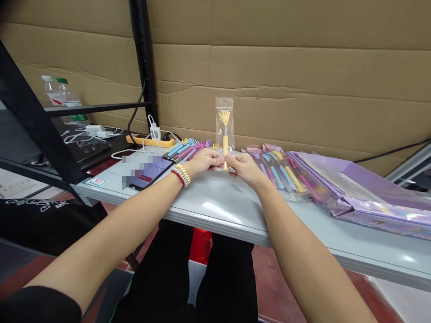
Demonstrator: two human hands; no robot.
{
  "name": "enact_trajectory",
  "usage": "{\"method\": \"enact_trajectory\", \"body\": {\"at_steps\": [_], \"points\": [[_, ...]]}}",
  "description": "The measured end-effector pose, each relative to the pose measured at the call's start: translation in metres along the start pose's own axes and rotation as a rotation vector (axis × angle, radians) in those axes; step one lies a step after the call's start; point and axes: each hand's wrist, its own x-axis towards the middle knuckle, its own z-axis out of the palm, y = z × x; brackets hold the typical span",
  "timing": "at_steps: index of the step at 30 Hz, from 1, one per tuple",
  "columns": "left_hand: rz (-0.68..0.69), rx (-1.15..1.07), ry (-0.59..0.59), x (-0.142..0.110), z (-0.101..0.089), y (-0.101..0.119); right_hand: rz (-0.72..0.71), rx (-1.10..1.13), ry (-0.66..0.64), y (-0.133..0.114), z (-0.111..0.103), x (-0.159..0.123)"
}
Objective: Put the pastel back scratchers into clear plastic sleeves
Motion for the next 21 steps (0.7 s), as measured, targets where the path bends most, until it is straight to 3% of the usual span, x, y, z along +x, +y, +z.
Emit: {"method": "enact_trajectory", "body": {"at_steps": [14,21], "points": [[0.037,0.134,-0.006,-0.002,-0.001,0.000,0.016,-0.079,0.001,0.004,-0.002,0.001],[0.097,0.336,0.020,0.000,-0.005,-0.011,-0.006,-0.312,0.003,0.008,-0.004,0.002]]}}
